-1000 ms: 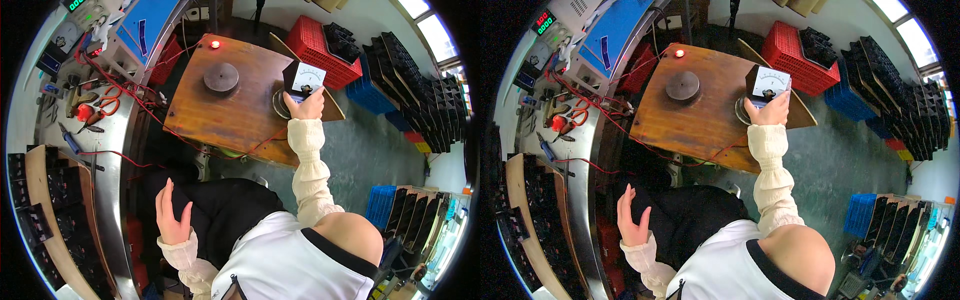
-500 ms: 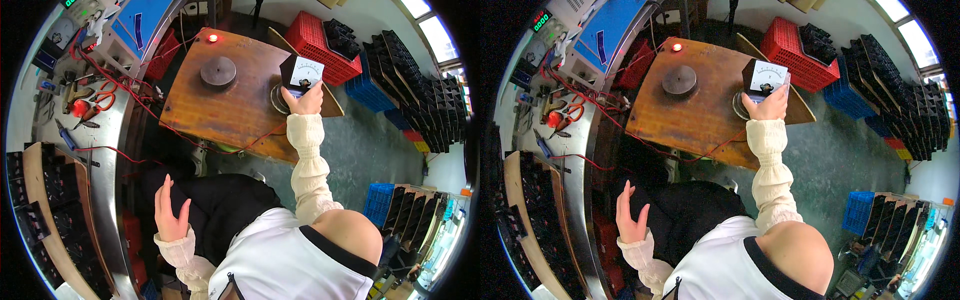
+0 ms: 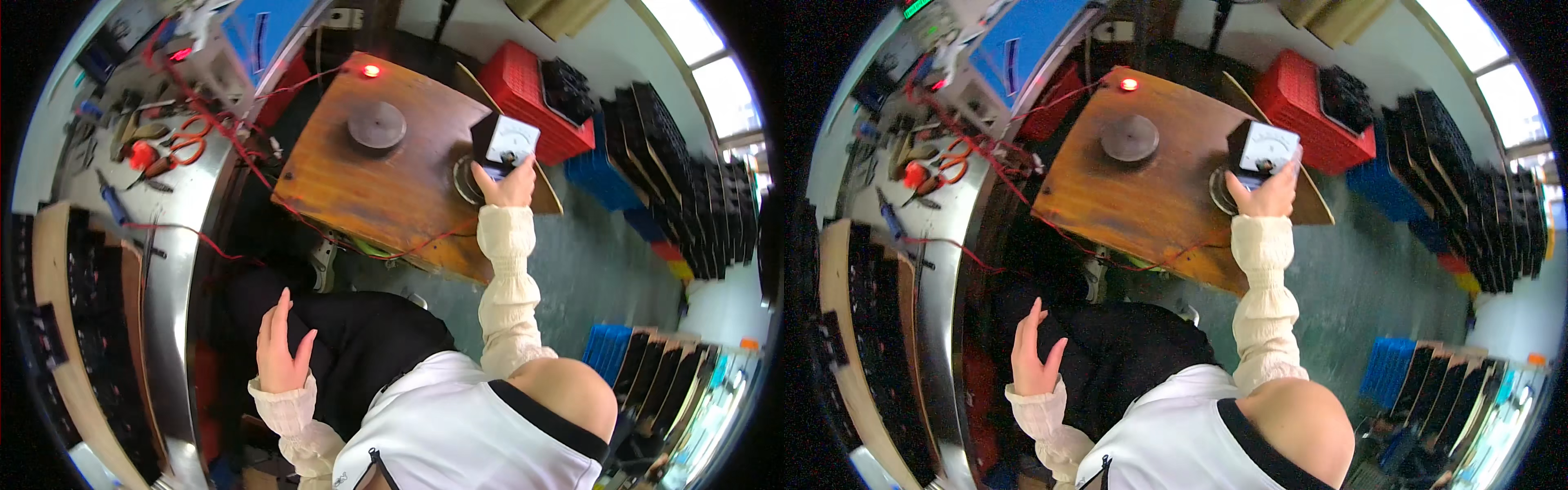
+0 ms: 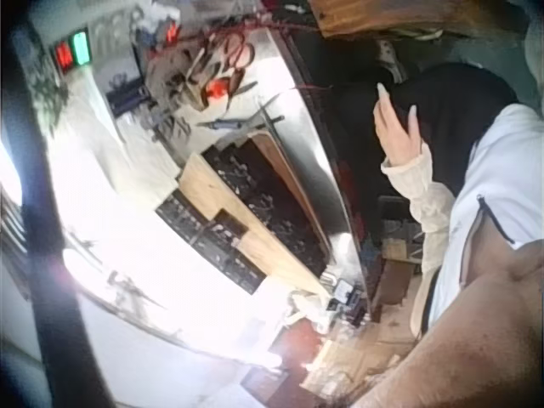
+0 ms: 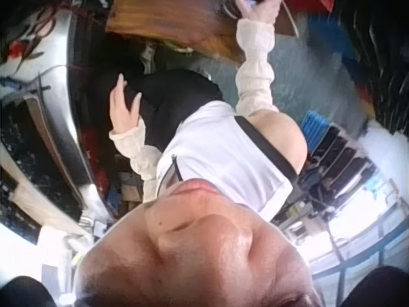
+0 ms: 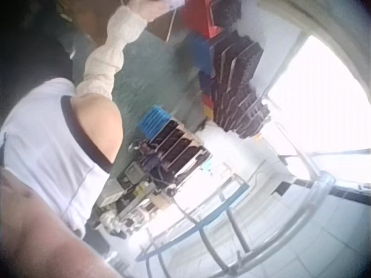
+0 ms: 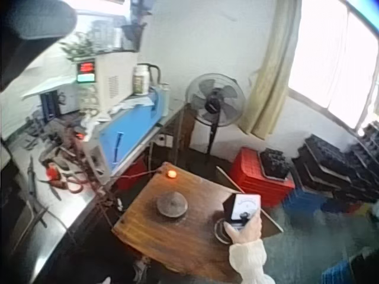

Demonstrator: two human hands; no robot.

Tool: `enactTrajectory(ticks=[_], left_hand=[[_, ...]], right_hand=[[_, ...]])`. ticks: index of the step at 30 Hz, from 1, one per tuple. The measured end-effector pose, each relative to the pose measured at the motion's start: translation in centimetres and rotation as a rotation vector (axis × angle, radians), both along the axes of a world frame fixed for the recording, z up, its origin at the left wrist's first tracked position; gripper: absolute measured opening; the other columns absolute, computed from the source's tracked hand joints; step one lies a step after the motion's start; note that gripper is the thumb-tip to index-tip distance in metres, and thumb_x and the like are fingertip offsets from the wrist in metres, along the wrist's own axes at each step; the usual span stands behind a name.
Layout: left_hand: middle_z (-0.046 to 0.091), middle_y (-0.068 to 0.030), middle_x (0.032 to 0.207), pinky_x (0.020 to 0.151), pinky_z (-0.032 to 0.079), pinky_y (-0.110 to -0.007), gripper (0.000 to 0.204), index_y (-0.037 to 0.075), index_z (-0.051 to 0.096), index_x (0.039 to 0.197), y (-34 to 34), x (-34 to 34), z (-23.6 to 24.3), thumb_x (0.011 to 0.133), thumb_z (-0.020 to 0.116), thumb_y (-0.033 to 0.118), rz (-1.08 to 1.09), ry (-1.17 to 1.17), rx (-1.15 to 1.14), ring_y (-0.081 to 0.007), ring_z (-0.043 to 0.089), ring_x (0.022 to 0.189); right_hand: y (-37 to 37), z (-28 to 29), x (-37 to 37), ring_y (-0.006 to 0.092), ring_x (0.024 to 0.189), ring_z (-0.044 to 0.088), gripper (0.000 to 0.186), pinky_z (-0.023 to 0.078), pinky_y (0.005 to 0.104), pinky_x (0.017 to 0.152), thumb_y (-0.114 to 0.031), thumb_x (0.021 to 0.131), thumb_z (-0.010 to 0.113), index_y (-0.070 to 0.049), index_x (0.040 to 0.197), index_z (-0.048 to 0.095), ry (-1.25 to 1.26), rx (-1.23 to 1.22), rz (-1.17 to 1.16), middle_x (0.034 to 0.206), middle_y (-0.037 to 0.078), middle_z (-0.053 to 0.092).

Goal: The person tests voltmeters by connecting wire leads to their terminals, placing each meter against a testing platform on a wooden table, and stacking them onto an upper wooden shelf.

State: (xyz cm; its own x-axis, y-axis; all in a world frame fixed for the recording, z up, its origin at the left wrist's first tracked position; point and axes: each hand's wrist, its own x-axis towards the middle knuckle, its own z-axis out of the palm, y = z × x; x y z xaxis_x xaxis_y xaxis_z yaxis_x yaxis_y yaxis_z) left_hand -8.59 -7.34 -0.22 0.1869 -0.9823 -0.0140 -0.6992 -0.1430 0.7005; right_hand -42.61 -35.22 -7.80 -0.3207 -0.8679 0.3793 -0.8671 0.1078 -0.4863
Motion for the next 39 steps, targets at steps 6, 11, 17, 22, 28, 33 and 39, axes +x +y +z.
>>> enactTrajectory(ticks=[6,11,17,22,28,33,39], left_hand=[[0.061,-0.0197,0.123,0.095,0.049,-0.042,0.072,0.006,0.046,0.146,2.8,1.1,-0.8,0.081,0.076,0.011,0.047,-0.039,0.014,-0.0372,0.061,0.111],[0.061,-0.0183,0.125,0.098,0.049,-0.042,0.050,0.004,0.059,0.134,4.0,0.9,-1.5,0.085,0.072,0.009,0.199,-0.079,-0.281,-0.0357,0.061,0.114],[0.034,-0.0250,0.154,0.118,0.027,-0.046,0.077,-0.005,0.026,0.153,6.9,2.4,0.9,0.087,0.065,0.007,0.614,-0.184,-0.507,-0.0432,0.032,0.143],[0.041,-0.0230,0.148,0.115,0.029,-0.047,0.117,0.002,0.020,0.156,8.7,9.2,0.5,0.062,0.089,0.012,0.904,0.275,-0.593,-0.0403,0.040,0.136],[0.043,-0.0158,0.149,0.115,0.020,-0.051,0.113,0.018,0.024,0.156,11.2,13.2,1.5,0.065,0.089,0.034,0.816,0.095,-0.381,-0.0346,0.042,0.138],[0.037,-0.0180,0.154,0.116,0.014,-0.054,0.117,0.021,0.009,0.159,11.4,13.6,1.3,0.071,0.086,0.033,0.788,0.000,-0.288,-0.0337,0.035,0.144],[0.036,-0.0192,0.155,0.117,0.014,-0.053,0.118,0.022,0.007,0.160,11.2,13.7,1.8,0.072,0.085,0.033,0.779,0.054,-0.259,-0.0344,0.032,0.146]], right_hand=[[0.1,0.5,0.9,0.0451,0.126,0.050,0.115,0.041,0.0502,0.108,-0.045,0.061,0.090,0.008,0.145,0.033,0.044,0.159,0.034,0.136,0.033,0.050],[3.4,0.1,6.8,0.0430,0.125,0.052,0.105,0.039,0.0472,0.109,-0.032,0.063,0.092,0.015,0.140,0.038,0.148,-0.321,0.350,0.133,0.033,0.053],[17.4,6.9,28.1,0.0459,0.128,0.047,0.116,0.036,0.0495,0.110,-0.024,0.059,0.090,0.012,0.148,0.027,-0.251,-0.124,1.448,0.142,0.032,0.044],[22.8,8.2,36.0,0.0444,0.122,0.052,0.113,0.040,0.0507,0.100,-0.030,0.062,0.087,0.010,0.149,0.027,-0.157,-0.098,1.659,0.138,0.030,0.048],[21.4,7.2,34.2,0.0305,0.110,0.058,0.073,0.049,0.0368,0.093,-0.006,0.076,0.082,0.003,0.140,0.047,-0.498,0.112,1.595,0.133,0.021,0.049],[21.1,7.1,32.3,0.0196,0.093,0.061,0.056,0.051,0.0318,0.081,-0.003,0.076,0.082,-0.001,0.127,0.057,-0.530,0.202,1.540,0.113,0.013,0.057],[21.8,6.9,32.3,0.0154,0.079,0.063,0.034,0.052,0.0278,0.073,-0.001,0.083,0.077,0.001,0.112,0.059,-0.704,0.352,1.519,0.102,0.010,0.060]])
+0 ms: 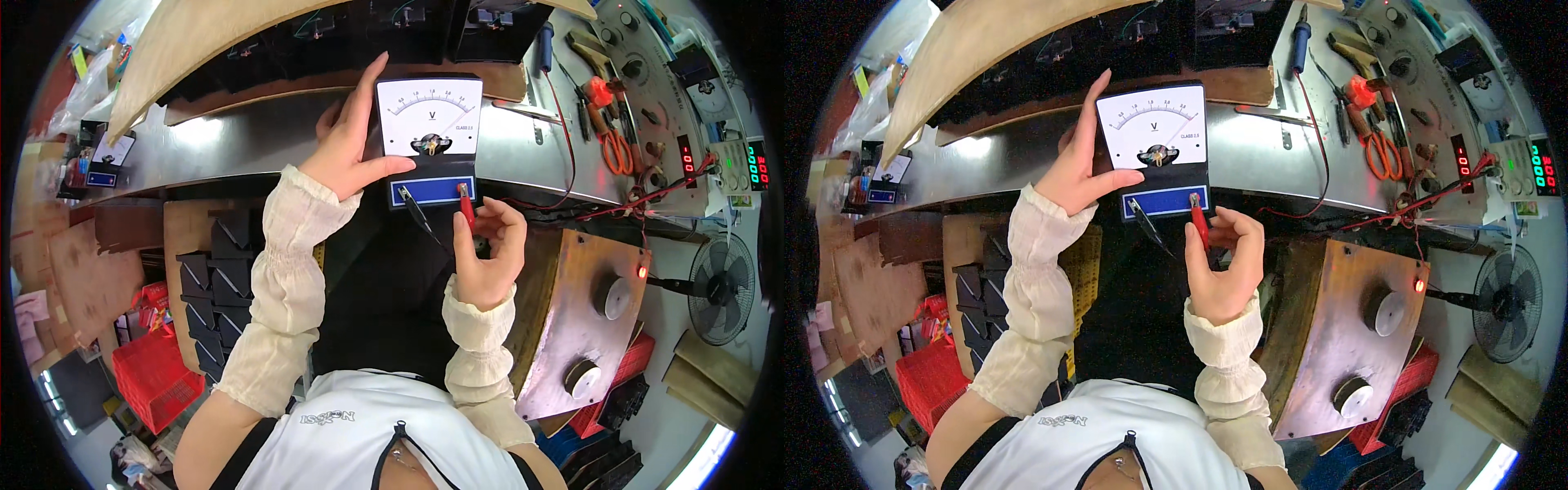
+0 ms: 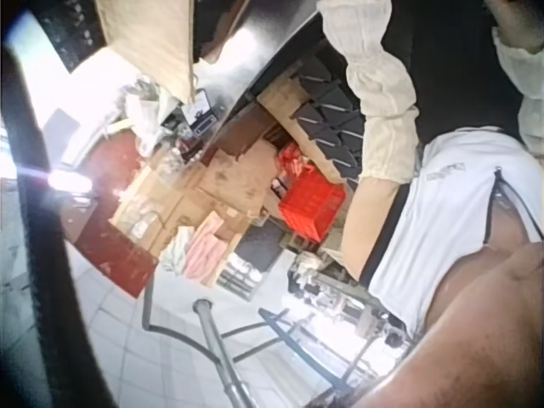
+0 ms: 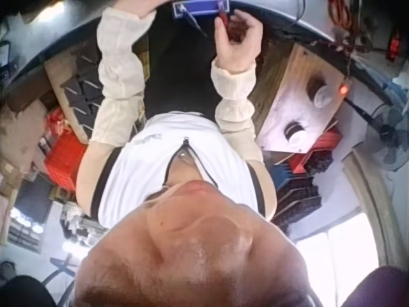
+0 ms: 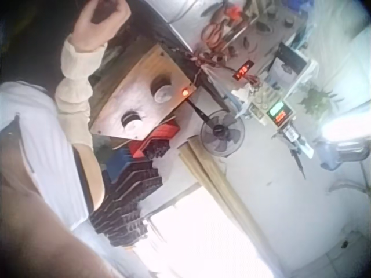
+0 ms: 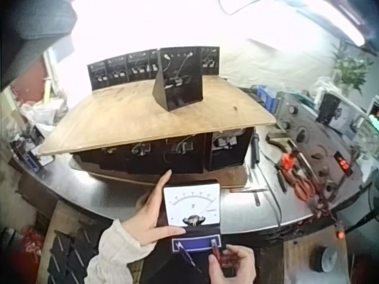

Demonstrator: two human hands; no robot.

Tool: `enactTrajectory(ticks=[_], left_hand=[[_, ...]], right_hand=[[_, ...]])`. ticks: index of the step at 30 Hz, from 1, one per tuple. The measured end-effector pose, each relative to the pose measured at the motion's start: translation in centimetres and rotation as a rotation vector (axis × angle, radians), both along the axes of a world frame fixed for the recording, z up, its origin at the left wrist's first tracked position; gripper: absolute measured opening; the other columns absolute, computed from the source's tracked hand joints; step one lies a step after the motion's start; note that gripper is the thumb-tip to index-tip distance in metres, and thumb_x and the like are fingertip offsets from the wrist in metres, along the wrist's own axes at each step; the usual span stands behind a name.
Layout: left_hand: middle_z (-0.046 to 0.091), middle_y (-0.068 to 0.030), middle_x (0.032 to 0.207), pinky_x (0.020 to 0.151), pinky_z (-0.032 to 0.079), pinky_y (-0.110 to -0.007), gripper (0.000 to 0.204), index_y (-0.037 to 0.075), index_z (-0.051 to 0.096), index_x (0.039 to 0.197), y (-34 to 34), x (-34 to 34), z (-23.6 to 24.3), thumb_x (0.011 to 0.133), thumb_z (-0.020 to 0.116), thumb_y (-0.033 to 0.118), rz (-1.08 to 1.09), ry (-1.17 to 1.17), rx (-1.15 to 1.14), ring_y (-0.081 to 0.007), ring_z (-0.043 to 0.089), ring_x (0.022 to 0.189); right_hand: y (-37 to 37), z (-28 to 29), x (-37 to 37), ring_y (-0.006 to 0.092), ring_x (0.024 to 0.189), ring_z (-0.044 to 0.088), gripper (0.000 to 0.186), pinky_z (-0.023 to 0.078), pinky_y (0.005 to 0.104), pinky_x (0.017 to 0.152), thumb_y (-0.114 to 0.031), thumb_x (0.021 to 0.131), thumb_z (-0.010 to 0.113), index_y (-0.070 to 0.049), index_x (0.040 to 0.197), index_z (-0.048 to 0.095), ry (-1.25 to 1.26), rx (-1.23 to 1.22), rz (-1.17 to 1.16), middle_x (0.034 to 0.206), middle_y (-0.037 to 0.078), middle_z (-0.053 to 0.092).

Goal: The person tests voltmeters by connecting wire leads to their terminals, placing each meter against a testing platform on a wooden table, and stacking them onto an upper wooden shelf.

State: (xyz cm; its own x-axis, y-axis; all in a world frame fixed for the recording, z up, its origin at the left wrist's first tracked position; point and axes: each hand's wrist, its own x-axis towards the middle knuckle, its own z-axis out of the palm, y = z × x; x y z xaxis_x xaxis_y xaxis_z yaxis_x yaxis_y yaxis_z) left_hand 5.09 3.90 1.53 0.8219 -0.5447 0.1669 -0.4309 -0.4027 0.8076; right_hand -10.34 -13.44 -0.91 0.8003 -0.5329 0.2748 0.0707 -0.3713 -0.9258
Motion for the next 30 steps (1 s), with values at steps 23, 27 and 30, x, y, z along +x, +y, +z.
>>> enactTrajectory(ticks=[23,27,30], left_hand=[[0.033,-0.0182,0.157,0.116,0.018,-0.052,0.119,0.018,0.011,0.160,-0.3,-0.9,-0.2,0.069,0.086,0.029,0.042,-0.080,-0.041,-0.0350,0.034,0.143],[0.041,-0.0257,0.148,0.115,0.030,-0.045,0.120,0.011,0.012,0.160,-0.7,-2.0,-0.4,0.068,0.087,0.022,0.086,-0.154,-0.021,-0.0391,0.041,0.138],[0.046,-0.0227,0.144,0.111,0.036,-0.046,0.117,0.010,0.016,0.159,-1.7,-2.1,-0.5,0.067,0.088,0.019,0.088,-0.204,-0.070,-0.0375,0.046,0.134]], right_hand=[[-0.3,0.7,-0.4,0.0040,0.069,0.058,0.023,0.047,0.0196,0.062,-0.005,0.085,0.079,0.001,0.103,0.066,0.082,0.105,0.014,0.085,0.004,0.070],[-0.6,-0.5,-0.3,0.0053,0.065,0.059,0.017,0.048,0.0206,0.060,-0.004,0.085,0.078,0.001,0.097,0.067,-0.011,-0.005,-0.035,0.082,0.005,0.069],[-1.5,-0.3,-0.3,0.0100,0.074,0.062,0.026,0.050,0.0225,0.064,-0.003,0.080,0.081,0.001,0.100,0.065,0.000,0.010,-0.034,0.093,0.009,0.067]])
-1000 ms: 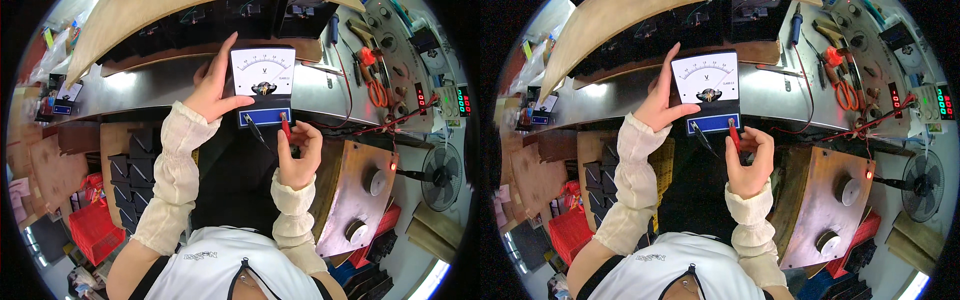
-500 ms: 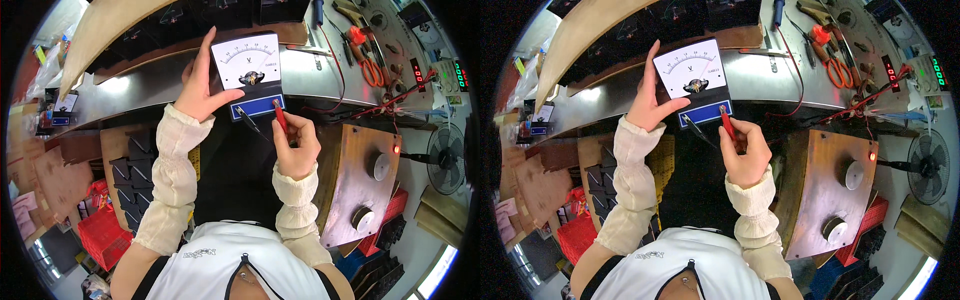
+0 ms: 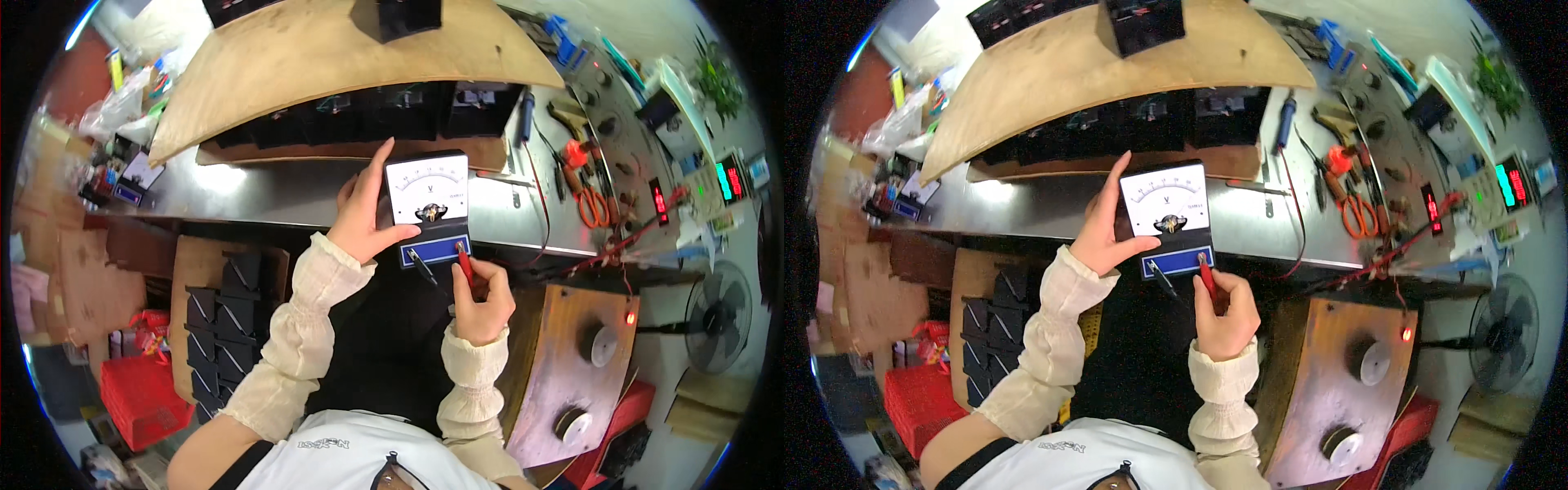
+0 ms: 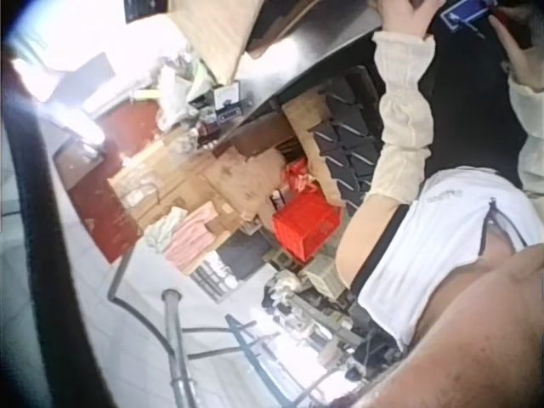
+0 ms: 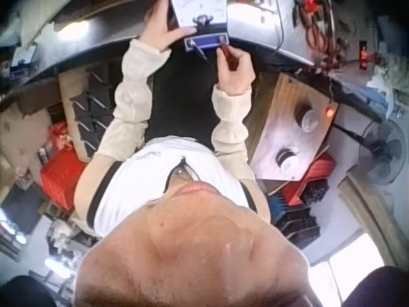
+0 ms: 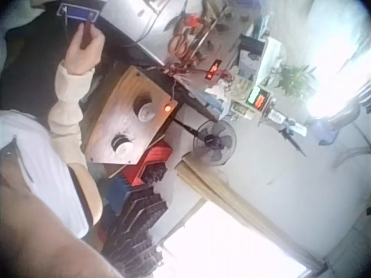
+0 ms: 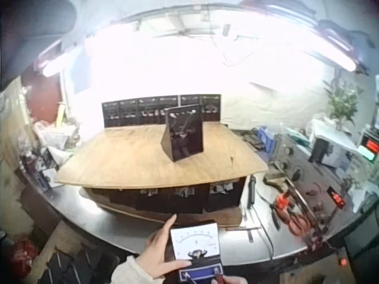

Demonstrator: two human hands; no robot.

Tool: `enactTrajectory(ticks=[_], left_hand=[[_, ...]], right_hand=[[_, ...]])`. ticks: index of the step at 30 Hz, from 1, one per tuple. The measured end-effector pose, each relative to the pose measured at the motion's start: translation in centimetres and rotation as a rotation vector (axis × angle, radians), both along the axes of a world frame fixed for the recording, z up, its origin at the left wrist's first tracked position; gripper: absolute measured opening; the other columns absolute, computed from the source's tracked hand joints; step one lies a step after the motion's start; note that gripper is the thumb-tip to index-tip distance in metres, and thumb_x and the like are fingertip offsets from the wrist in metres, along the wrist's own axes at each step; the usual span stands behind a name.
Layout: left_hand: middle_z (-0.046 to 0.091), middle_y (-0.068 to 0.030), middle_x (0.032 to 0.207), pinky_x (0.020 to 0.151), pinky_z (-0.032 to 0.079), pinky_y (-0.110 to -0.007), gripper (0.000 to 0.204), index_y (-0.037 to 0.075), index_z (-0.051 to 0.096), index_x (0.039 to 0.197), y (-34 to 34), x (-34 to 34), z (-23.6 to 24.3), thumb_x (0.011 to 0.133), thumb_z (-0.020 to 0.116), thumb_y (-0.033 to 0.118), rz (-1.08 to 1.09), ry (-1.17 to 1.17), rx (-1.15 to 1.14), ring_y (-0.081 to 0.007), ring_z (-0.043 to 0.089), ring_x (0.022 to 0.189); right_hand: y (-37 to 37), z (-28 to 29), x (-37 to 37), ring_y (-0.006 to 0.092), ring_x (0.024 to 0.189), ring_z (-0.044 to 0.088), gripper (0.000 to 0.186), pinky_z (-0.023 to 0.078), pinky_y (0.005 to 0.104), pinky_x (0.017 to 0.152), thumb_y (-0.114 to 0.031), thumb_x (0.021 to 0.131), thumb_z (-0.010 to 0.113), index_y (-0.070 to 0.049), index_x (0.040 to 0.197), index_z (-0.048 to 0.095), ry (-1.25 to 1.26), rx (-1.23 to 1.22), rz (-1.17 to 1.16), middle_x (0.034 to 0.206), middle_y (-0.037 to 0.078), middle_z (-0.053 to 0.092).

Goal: The person tests voltmeters by connecting wire leads to their terminals, placing each meter against a testing platform on a wooden table, and stacking them onto an upper wooden shelf.

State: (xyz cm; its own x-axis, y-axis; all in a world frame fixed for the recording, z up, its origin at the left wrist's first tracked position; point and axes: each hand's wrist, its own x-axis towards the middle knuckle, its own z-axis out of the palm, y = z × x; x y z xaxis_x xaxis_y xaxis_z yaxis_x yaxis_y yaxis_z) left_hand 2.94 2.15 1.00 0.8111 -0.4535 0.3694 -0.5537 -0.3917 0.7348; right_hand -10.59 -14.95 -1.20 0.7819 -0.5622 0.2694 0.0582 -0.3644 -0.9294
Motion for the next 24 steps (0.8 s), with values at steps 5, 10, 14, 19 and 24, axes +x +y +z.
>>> enactTrajectory(ticks=[5,10,14,19,24], left_hand=[[0.053,-0.0173,0.127,0.101,0.044,-0.043,0.090,0.003,0.045,0.144,-2.8,-4.1,2.1,0.066,0.088,0.016,-0.002,-0.180,-0.097,-0.0318,0.054,0.120],[0.051,-0.0218,0.137,0.106,0.039,-0.047,0.089,0.000,0.040,0.147,-5.9,-8.9,0.7,0.070,0.085,0.012,-0.197,-0.296,-0.082,-0.0387,0.051,0.123],[0.050,-0.0204,0.139,0.107,0.041,-0.044,0.082,0.002,0.041,0.148,-5.8,-10.2,-0.4,0.076,0.080,0.009,-0.325,-0.118,0.011,-0.0363,0.051,0.126],[0.070,-0.0096,0.098,0.107,0.039,-0.049,0.025,0.004,0.074,0.099,-4.7,-8.7,-1.2,0.096,0.051,0.012,-0.333,-0.049,0.024,-0.0307,0.063,0.107],[0.072,-0.0120,0.100,0.107,0.042,-0.049,0.046,0.004,0.075,0.094,-3.5,-8.0,-2.0,0.104,0.034,0.021,-0.395,-0.109,0.010,-0.0305,0.065,0.109]], right_hand=[[-1.9,2.8,-1.0,0.0479,0.125,0.047,0.121,0.038,0.0493,0.108,-0.032,0.059,0.093,0.014,0.147,0.024,0.030,-0.581,0.153,0.141,0.034,0.042],[-3.3,-1.1,-3.8,0.0489,0.122,0.050,0.129,0.039,0.0501,0.105,-0.035,0.054,0.090,0.014,0.150,0.018,-0.023,-0.434,-0.044,0.139,0.034,0.044],[-13.8,-3.7,-10.0,0.0473,0.123,0.051,0.125,0.039,0.0482,0.108,-0.041,0.058,0.090,0.015,0.148,0.023,0.287,-0.575,-0.748,0.138,0.033,0.047],[-25.9,-3.9,-15.2,0.0436,0.125,0.052,0.122,0.045,0.0477,0.104,-0.053,0.065,0.085,0.013,0.147,0.024,0.724,-0.425,-1.177,0.134,0.032,0.051],[-29.5,-7.9,-16.2,0.0454,0.127,0.049,0.124,0.041,0.0487,0.107,-0.057,0.061,0.086,0.016,0.143,0.029,0.733,-0.595,-1.180,0.134,0.033,0.051]])
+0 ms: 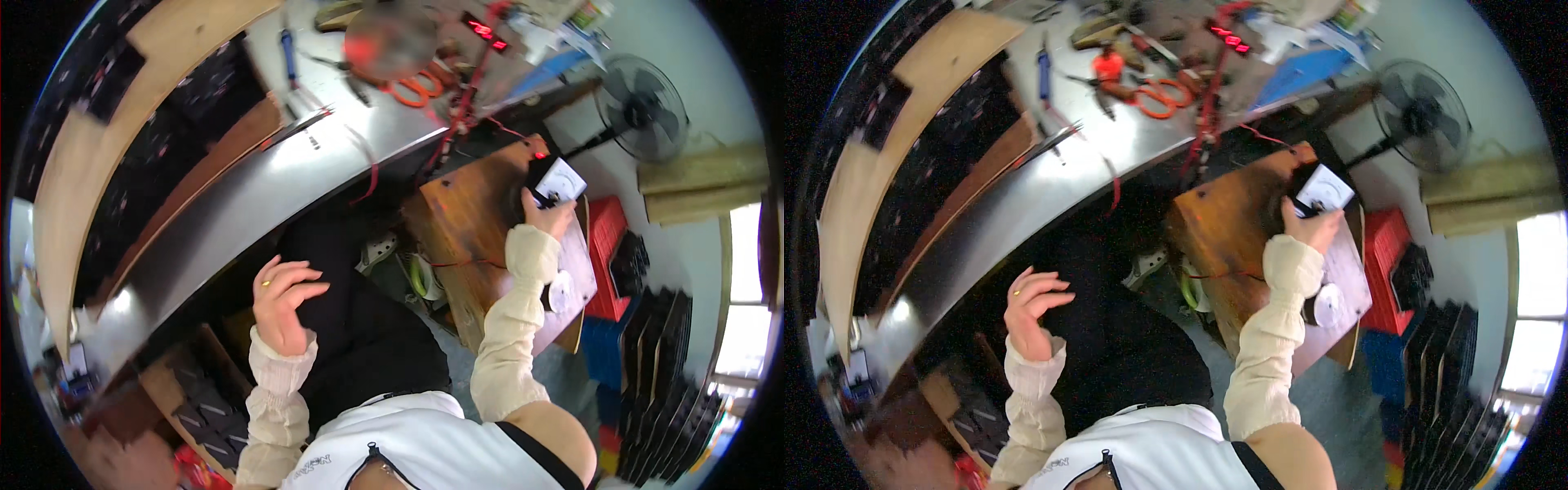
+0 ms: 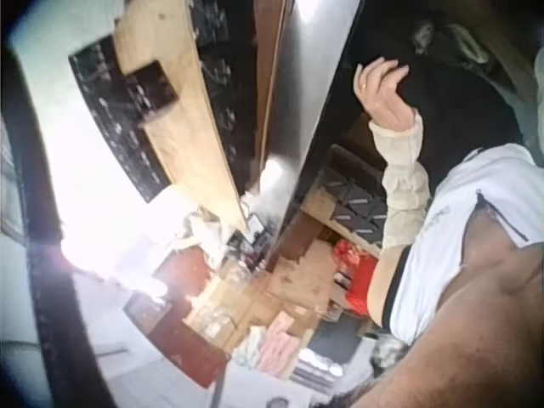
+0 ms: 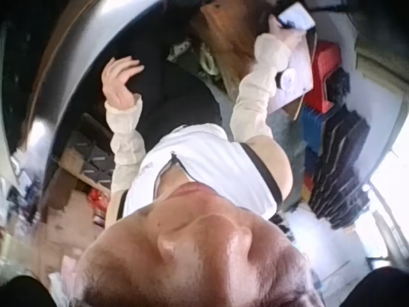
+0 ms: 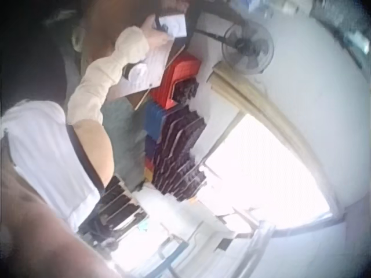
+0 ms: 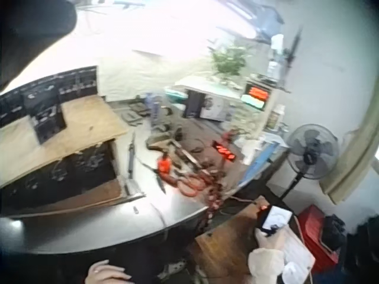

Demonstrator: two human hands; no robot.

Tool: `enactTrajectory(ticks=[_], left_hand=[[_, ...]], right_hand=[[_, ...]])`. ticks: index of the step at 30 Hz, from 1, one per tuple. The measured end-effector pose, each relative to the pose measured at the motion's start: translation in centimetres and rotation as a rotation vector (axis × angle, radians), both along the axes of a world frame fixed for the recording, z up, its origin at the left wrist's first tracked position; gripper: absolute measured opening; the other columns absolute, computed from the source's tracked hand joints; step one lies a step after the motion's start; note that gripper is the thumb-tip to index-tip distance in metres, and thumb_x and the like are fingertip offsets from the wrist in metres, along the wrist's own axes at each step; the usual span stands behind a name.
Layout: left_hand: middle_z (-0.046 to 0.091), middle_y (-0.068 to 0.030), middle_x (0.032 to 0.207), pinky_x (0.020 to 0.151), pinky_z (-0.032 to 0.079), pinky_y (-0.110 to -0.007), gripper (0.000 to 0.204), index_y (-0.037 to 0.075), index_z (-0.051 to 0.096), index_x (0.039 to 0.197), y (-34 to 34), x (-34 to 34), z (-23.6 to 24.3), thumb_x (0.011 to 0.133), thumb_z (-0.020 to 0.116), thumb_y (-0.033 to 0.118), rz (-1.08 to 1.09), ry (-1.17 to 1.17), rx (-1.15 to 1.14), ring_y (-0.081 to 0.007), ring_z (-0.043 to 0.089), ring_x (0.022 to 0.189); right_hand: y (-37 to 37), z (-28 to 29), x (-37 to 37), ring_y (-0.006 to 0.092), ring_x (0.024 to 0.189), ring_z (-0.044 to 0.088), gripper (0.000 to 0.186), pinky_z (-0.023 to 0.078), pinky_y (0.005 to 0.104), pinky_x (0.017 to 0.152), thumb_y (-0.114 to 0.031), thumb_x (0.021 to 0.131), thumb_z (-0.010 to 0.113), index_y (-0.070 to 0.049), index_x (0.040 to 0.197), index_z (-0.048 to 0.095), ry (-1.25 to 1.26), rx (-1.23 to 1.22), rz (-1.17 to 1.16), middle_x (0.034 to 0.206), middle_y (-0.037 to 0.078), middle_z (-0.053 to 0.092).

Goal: The person tests voltmeters by connecting wire leads to their terminals, placing each meter against a testing platform on a wooden table, and stacking them onto an upper wooden shelf.

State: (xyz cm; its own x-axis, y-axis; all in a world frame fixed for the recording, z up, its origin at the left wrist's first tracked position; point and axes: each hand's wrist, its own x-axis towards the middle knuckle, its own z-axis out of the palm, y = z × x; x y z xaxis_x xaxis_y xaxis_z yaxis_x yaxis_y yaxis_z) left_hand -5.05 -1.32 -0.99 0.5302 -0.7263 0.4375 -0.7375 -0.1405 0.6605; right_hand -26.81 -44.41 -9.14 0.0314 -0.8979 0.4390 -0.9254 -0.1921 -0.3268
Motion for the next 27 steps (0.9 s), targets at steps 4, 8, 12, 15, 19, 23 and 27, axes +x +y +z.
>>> enactTrajectory(ticks=[4,8,12,15,19,23,27], left_hand=[[0.059,-0.0232,0.126,0.108,0.041,-0.044,0.042,-0.001,0.054,0.136,-0.7,-1.5,0.2,0.097,0.045,0.013,0.169,0.160,-0.004,-0.0368,0.060,0.115],[0.048,-0.0250,0.139,0.108,0.041,-0.044,0.067,-0.004,0.037,0.147,-0.1,-1.7,-0.3,0.087,0.066,0.006,0.181,0.088,-0.058,-0.0394,0.053,0.124],[0.045,-0.0260,0.144,0.108,0.042,-0.045,0.077,-0.002,0.039,0.148,0.3,-1.9,0.3,0.081,0.076,0.006,0.254,0.033,-0.098,-0.0418,0.049,0.130],[0.037,-0.0275,0.151,0.112,0.036,-0.049,0.085,-0.001,0.035,0.151,1.4,-1.0,1.5,0.079,0.080,0.012,0.243,-0.035,-0.088,-0.0444,0.040,0.139],[0.032,-0.0268,0.154,0.116,0.031,-0.044,0.105,0.004,0.018,0.158,1.4,2.2,2.2,0.076,0.082,0.014,0.431,-0.044,-0.139,-0.0385,0.037,0.142],[0.042,-0.0161,0.145,0.111,0.038,-0.040,0.106,0.007,0.027,0.153,4.0,7.9,1.8,0.066,0.087,0.002,0.287,0.206,-0.135,-0.0266,0.047,0.132],[0.043,-0.0165,0.144,0.112,0.036,-0.040,0.107,0.009,0.024,0.154,4.5,9.2,2.3,0.068,0.087,0.012,0.276,0.210,-0.086,-0.0280,0.047,0.132]], right_hand=[[-0.7,0.7,-0.6,0.0434,0.122,0.053,0.117,0.042,0.0489,0.106,-0.056,0.060,0.088,0.015,0.138,0.039,-0.062,0.062,0.025,0.131,0.032,0.054],[1.3,1.1,0.2,0.0391,0.133,0.047,0.117,0.037,0.0442,0.114,-0.053,0.064,0.089,0.012,0.145,0.035,-0.231,0.046,0.034,0.142,0.031,0.048],[12.3,3.0,6.0,0.0353,0.131,0.049,0.117,0.038,0.0397,0.112,-0.035,0.065,0.092,0.010,0.151,0.026,-0.495,-0.179,0.476,0.142,0.030,0.047],[24.3,8.1,12.4,0.0366,0.126,0.053,0.116,0.042,0.0409,0.107,-0.026,0.066,0.091,0.014,0.150,0.021,-0.390,-0.061,0.952,0.138,0.032,0.050],[30.8,10.2,18.5,0.0498,0.124,0.051,0.119,0.042,0.0504,0.102,-0.022,0.059,0.091,0.014,0.149,0.022,-0.340,0.231,1.361,0.141,0.036,0.044],[30.6,10.4,19.7,0.0461,0.121,0.054,0.111,0.043,0.0473,0.102,-0.022,0.067,0.089,0.015,0.148,0.023,-0.405,0.289,1.486,0.139,0.034,0.047],[30.0,9.6,18.1,0.0361,0.115,0.059,0.076,0.048,0.0399,0.097,-0.004,0.076,0.082,0.004,0.142,0.046,-0.457,0.286,1.348,0.131,0.024,0.056]])
